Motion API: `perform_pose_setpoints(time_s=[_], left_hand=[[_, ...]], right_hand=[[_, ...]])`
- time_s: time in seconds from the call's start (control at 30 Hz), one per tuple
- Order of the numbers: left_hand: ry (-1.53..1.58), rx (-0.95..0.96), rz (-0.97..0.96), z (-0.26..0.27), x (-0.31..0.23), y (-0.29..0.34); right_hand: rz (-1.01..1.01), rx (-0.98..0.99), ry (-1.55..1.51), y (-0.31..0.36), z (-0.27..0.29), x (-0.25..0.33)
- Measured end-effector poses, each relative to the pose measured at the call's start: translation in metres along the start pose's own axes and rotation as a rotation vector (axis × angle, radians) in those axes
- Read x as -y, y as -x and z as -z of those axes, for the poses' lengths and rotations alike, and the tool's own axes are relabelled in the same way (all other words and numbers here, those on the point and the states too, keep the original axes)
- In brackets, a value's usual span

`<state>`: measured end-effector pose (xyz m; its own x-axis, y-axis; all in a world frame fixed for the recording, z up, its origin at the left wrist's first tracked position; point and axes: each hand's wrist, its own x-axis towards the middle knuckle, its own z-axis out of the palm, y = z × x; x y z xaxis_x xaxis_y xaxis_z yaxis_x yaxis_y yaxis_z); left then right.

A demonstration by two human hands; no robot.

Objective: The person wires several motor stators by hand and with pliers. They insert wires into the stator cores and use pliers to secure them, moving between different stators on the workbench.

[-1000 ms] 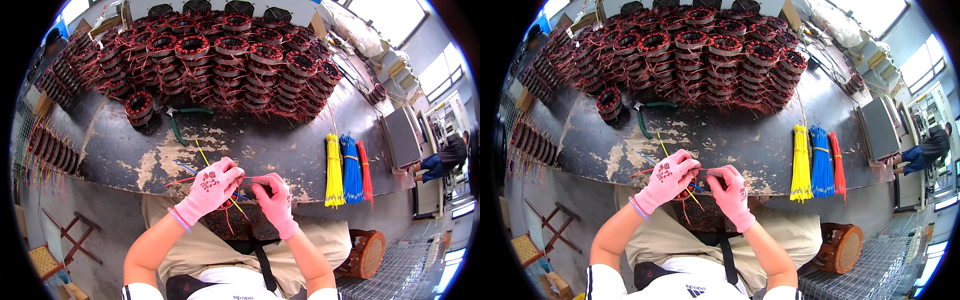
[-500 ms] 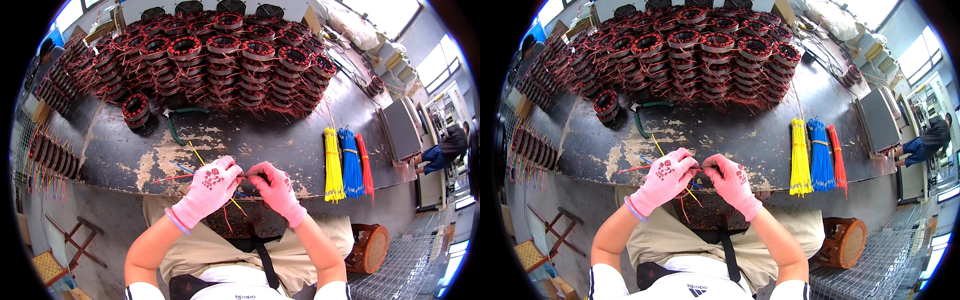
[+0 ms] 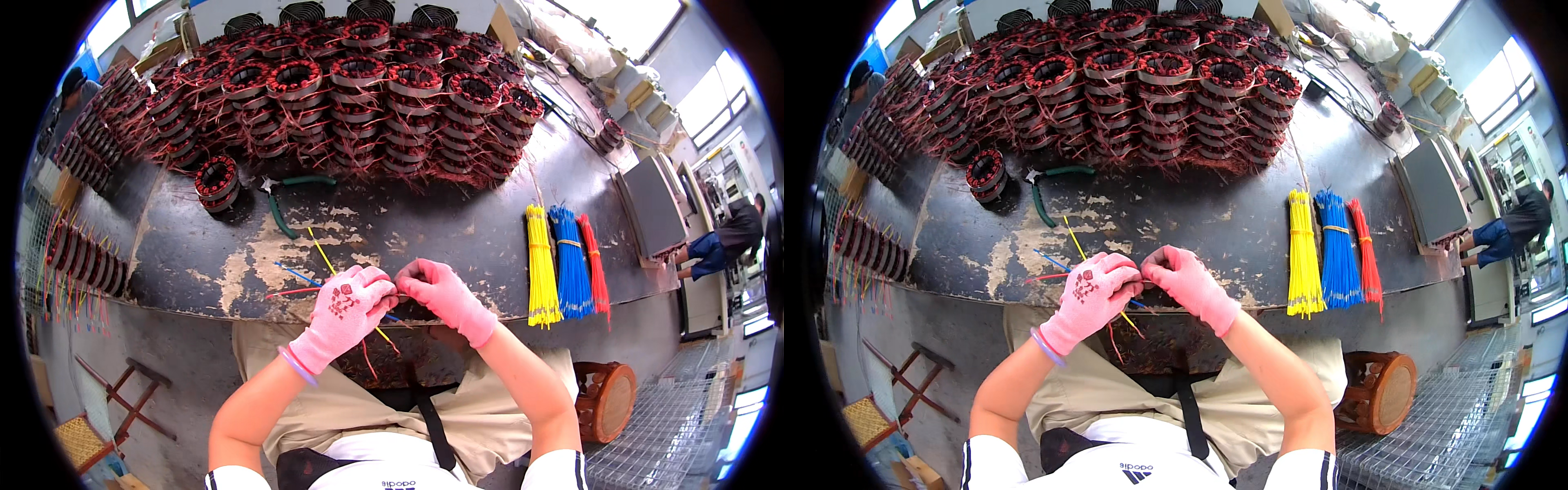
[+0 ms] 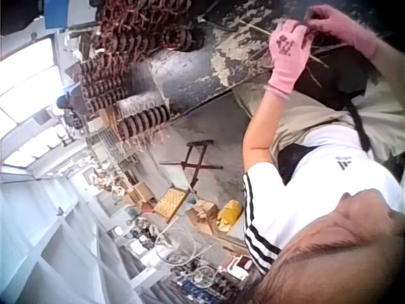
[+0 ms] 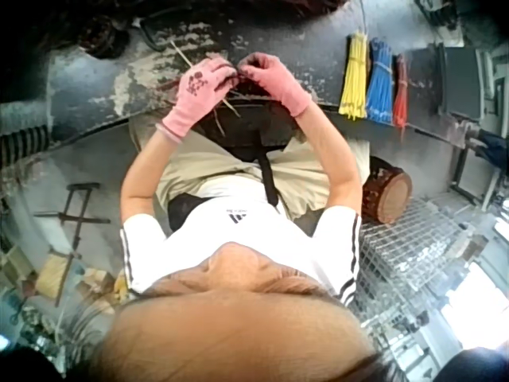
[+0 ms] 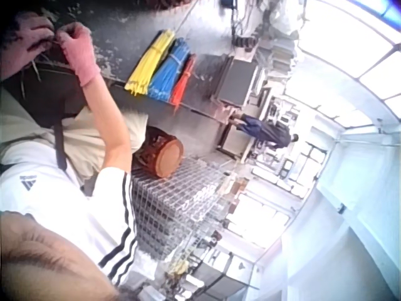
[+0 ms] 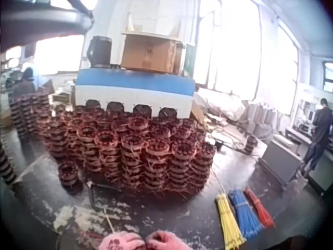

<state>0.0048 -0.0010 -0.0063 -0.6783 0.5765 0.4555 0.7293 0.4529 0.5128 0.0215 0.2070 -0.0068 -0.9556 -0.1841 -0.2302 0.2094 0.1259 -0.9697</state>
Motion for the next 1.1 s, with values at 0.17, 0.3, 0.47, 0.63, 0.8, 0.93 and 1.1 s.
perform_pose_setpoints(time_s=[0.17, 0.3, 0.47, 0.63, 0.8, 0.93, 1.1], left_hand=[[0.037, 0.0, 0.043, 0.003, 0.003, 0.005], [0.077, 0.003, 0.059, 0.003, 0.001, 0.005], [0.083, 0.029, 0.057, 0.005, 0.0, 0.003], [0.091, 0.049, 0.043, 0.005, 0.001, 0.005], [0.09, 0.033, 0.062, 0.004, 0.0, 0.004], [0.092, 0.046, 0.05, 0.005, 0.0, 0.002], [0.1, 0.017, 0.015, 0.004, 0.003, 0.002]], right_hand=[[0.525, -0.304, 0.832, 0.033, -0.01, 0.014], [0.658, -0.281, 1.14, 0.03, -0.018, 0.004], [0.241, 0.046, 0.498, 0.015, -0.003, -0.003], [-0.091, 0.182, 0.168, 0.022, 0.003, 0.02], [0.657, -0.102, 0.969, 0.033, -0.006, 0.02], [-0.012, -0.043, 0.335, 0.019, -0.009, 0.017], [-0.011, -0.135, 0.423, 0.024, -0.007, 0.029]])
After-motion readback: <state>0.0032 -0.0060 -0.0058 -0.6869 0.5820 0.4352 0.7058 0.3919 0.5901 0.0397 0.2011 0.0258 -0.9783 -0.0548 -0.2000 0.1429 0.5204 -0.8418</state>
